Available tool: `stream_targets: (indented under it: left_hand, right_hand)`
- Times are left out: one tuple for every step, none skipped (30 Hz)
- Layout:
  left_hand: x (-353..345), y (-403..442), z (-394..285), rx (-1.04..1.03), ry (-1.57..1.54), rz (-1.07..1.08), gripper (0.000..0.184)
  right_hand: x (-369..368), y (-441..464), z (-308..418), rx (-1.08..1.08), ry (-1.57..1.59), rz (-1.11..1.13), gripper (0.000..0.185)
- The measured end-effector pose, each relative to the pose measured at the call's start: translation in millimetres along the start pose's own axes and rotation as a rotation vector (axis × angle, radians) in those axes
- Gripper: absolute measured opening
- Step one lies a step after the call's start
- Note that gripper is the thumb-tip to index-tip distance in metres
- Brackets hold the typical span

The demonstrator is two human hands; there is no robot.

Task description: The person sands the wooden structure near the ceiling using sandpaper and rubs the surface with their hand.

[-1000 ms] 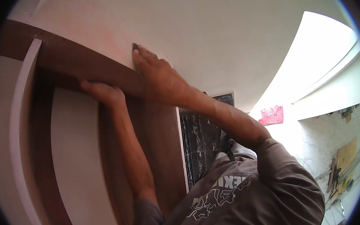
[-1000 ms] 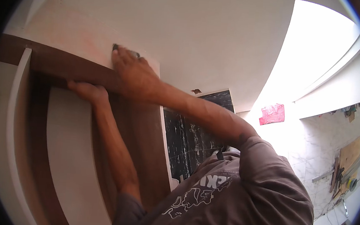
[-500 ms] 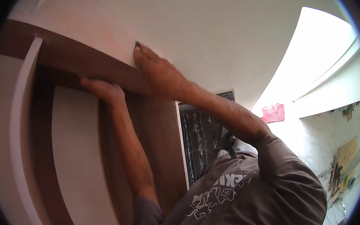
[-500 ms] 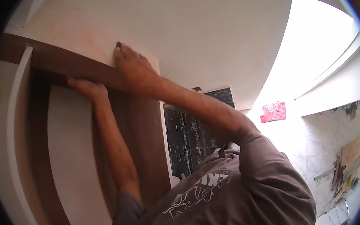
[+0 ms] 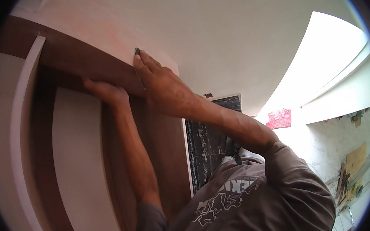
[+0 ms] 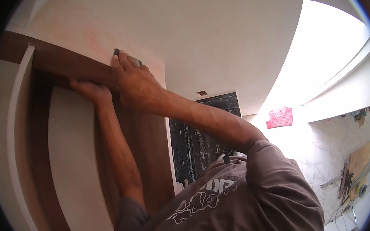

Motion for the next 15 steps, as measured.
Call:
stream_targets:
  left_hand:
    - [1, 3, 4, -0.037, -0.003, 0.013, 0.063]
    - [4, 3, 7, -0.071, -0.004, 0.027, 0.063]
    - [4, 0, 4, -0.023, 0.007, 0.002, 0.063]
    - [1, -1, 1, 0.018, 0.005, -0.02, 0.062]
    - [-4, -1, -1, 0.059, -0.003, -0.05, 0.062]
    - [-4, -2, 1, -0.025, 0.0, -0.002, 0.064]
    - [0, -6, 4, -0.106, 0.011, 0.047, 0.065]
    - [2, -6, 5, -0.104, 0.012, 0.05, 0.065]
    - [3, -8, 3, -0.102, 0.013, 0.053, 0.065]
    - [2, -6, -1, -0.016, 0.004, 0.008, 0.064]
    - [-4, -2, -3, 0.067, -0.016, -0.038, 0.062]
    - [-6, 0, -1, 0.048, -0.019, -0.017, 0.062]
    - [-1, 0, 0, 0.033, -0.007, -0.002, 0.063]
    - [2, 0, 0, 0.016, 0.007, 0.02, 0.063]
    - [6, 3, 2, -0.023, 0.022, 0.033, 0.064]
  right_hand:
    - [-4, 3, -8, -0.05, -0.004, 0.0, 0.067]
    - [-9, 7, -23, -0.104, -0.008, 0.001, 0.067]
    - [-7, 14, -25, -0.155, -0.013, -0.005, 0.068]
    - [-6, 13, -18, -0.094, -0.008, -0.032, 0.067]
    - [-6, 8, -7, -0.024, -0.005, -0.052, 0.067]
    - [-5, 2, 4, 0.029, 0.007, -0.059, 0.067]
    - [-7, 1, -2, -0.056, 0.007, -0.038, 0.067]
    - [-9, 8, -13, -0.138, 0.007, -0.024, 0.067]
    - [-8, 13, -18, -0.214, 0.002, -0.016, 0.067]
    - [-8, 7, -12, -0.134, -0.002, -0.042, 0.067]
    - [-7, -1, -2, -0.044, -0.01, -0.069, 0.067]
    - [-7, -8, 3, 0.039, -0.014, -0.082, 0.067]
    - [-11, -10, -2, 0.0, -0.027, -0.088, 0.068]
    - [-18, -10, -11, -0.041, -0.039, -0.101, 0.068]
    - [-18, -3, -13, -0.076, -0.053, -0.119, 0.068]
Point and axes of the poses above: each hand's wrist, its own y-axis towards the middle knuckle, its own x-axis out of the back of the hand, z = x × y, the point moved 1 cm from there along y, towards the middle knuckle, and after that the axes turned 12 degrees about -z, right-handed, at the moved point
